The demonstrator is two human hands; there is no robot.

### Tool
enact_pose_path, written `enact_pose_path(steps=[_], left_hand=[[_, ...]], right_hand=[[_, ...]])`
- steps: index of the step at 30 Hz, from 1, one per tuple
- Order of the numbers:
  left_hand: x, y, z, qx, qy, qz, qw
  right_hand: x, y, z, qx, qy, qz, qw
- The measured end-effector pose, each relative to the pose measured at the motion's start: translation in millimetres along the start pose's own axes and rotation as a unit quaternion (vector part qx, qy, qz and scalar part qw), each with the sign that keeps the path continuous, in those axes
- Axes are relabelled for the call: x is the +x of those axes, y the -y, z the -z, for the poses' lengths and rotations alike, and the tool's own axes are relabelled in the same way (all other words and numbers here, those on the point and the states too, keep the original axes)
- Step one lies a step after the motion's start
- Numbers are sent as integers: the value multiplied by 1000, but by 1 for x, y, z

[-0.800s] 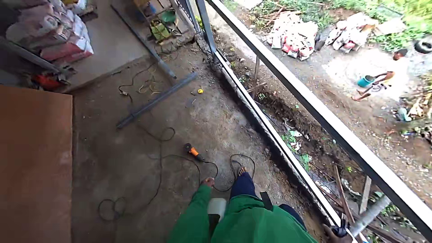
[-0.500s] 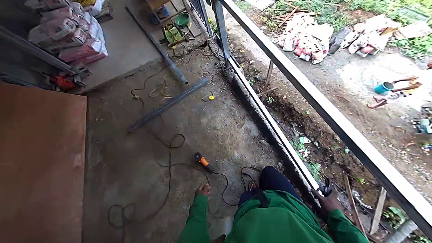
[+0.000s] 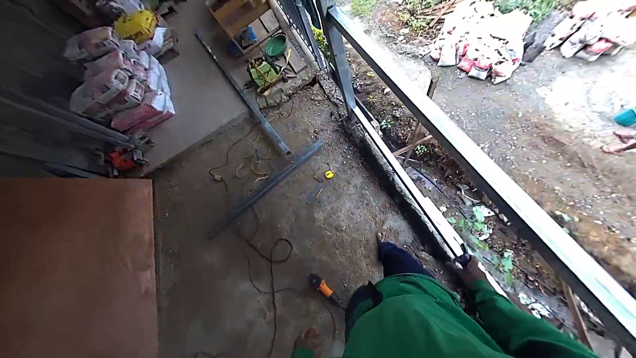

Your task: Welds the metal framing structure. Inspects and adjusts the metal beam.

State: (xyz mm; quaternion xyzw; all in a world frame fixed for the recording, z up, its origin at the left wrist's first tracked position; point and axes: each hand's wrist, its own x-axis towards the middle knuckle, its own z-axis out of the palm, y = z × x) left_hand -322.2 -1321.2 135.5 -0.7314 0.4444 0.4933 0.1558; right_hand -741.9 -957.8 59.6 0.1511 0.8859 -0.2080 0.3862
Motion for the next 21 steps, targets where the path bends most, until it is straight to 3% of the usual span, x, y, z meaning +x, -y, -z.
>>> enact_pose_path(steps=[6, 13, 17, 21], left_hand=[[25, -134, 26, -27, -32, -1, 999], [114, -296, 73, 124, -4, -7, 992], [189, -443, 108, 267, 28, -72, 961], [250, -640, 96, 456, 69, -174, 870]], right_hand=[[39, 182, 30, 38, -28, 65, 997], [90, 302, 19, 72, -96, 70, 990], [90, 347, -4, 117, -141, 33, 983], [86, 399, -37, 154, -166, -59, 972]])
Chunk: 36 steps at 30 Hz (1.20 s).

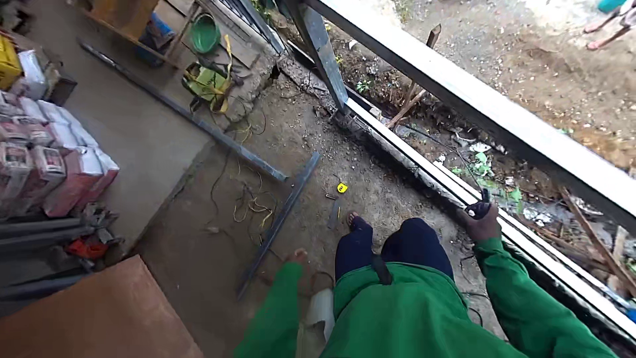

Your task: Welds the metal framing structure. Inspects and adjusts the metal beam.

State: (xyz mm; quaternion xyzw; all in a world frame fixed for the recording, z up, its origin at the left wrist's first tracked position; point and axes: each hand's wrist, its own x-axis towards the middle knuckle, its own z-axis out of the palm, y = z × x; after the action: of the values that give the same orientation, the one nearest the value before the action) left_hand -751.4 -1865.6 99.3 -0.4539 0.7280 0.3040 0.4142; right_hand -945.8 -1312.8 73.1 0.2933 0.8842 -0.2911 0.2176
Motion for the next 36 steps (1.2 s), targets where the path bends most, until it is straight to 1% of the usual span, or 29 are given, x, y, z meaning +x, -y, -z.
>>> enact_pose_path(steps=[1, 3, 5, 7, 8, 11, 12, 16, 20, 23, 26, 29, 33, 36], left_hand=[[23, -37, 35, 50, 3, -29, 998], [62, -108, 86, 132, 15, -81, 988], [96, -179, 113, 178, 6, -142, 974], [128, -248, 124, 232, -5, -201, 952], [135, -283, 123, 264, -6, -222, 939], [161, -367, 104, 325, -16, -292, 899], [171, -389, 94, 339, -14, -312, 888], [216, -443, 46, 407, 3, -354, 842], [262, -480, 13, 454, 4, -376, 808], [305, -509, -7, 476, -2, -388, 789], [354, -536, -21, 476, -20, -423, 771], [411, -557, -34, 485, -39, -444, 753], [491, -579, -52, 472, -80, -492, 728], [545, -596, -65, 474, -104, -515, 707]], right_hand=[[-4, 13, -11, 4, -2, -16, 1000], [-13, 32, -31, 11, 0, -37, 999], [-14, 48, -51, 25, -6, -41, 999], [-5, 62, -72, 51, -19, -43, 998], [0, 68, -82, 67, -24, -44, 996], [30, 96, -109, 83, -16, -48, 995], [40, 107, -117, 83, -10, -50, 995], [92, 147, -149, 84, -8, -28, 996], [141, 183, -187, 96, -7, -22, 995], [170, 200, -217, 121, -41, -5, 992], [192, 206, -247, 143, -87, 7, 986], [206, 203, -281, 178, -142, 18, 973], [221, 184, -327, 231, -199, 11, 952], [218, 165, -348, 272, -216, 13, 938]])
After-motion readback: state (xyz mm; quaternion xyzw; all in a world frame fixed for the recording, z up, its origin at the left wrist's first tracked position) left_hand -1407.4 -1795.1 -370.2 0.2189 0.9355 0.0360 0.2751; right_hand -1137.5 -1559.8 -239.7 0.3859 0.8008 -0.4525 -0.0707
